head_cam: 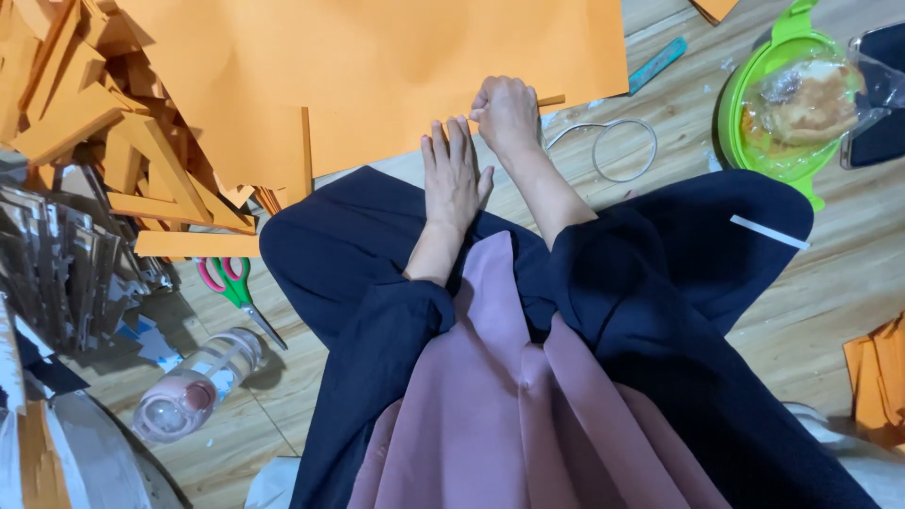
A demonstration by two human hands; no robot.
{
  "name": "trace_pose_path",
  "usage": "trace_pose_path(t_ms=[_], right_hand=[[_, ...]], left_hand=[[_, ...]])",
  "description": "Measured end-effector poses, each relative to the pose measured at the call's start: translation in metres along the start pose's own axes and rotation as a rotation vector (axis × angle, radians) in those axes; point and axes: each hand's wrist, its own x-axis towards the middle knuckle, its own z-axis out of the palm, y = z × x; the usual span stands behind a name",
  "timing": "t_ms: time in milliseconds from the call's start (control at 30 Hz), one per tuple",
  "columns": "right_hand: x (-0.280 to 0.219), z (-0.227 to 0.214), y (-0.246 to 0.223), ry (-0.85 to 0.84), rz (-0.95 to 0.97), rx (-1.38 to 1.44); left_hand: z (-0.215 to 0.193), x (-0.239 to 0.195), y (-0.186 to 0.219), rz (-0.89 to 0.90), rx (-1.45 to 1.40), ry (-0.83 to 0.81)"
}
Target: Peeling the protective backing off double-sided tape strips on orange paper.
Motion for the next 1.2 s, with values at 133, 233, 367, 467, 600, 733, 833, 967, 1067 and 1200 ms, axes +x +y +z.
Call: trace_pose_path(t_ms=[133,233,367,467,600,733,833,967,1067,1200], right_hand=[[-0.003,-0.006,-0.006,-0.021,0.014,0.009],[-0.001,-0.007,-0.005,-0.025,0.034,0.007],[0.002,0.005,0.003,-0.041,0.051,0.006],[0.008,0.007,0.007,-0.033,0.053,0.014],[0.005,0.006,0.008,0.008,-0.001,0.049],[-0.005,-0.002,0.015,0.002,-0.074,0.08],[-0.013,-0.008,0.024,0.126,-0.157,0.062],[-0.02,-0.008,0.035,0.151,-0.132,0.01],[-0.025,-0.02,0.036,0.18,-0.152,0.056],[-0.023,-0.011,0.043,0.197,-0.178,0.022]], left_hand=[[0.003,0.0,-0.001,0.024,0.053,0.004],[0.002,-0.002,-0.002,-0.016,0.099,0.03],[-0.013,-0.014,-0.012,-0.135,0.041,-0.009],[-0.022,-0.016,-0.014,-0.169,0.041,-0.092],[-0.007,-0.006,-0.003,0.086,0.031,-0.041],[0.007,-0.006,0.002,0.058,-0.037,-0.076],[0.004,-0.004,0.0,0.067,-0.076,-0.07],[0.007,-0.006,0.002,0.074,-0.163,-0.001],[0.004,0.0,0.008,0.084,-0.222,0.058],[0.003,-0.001,0.009,0.071,-0.205,0.061]])
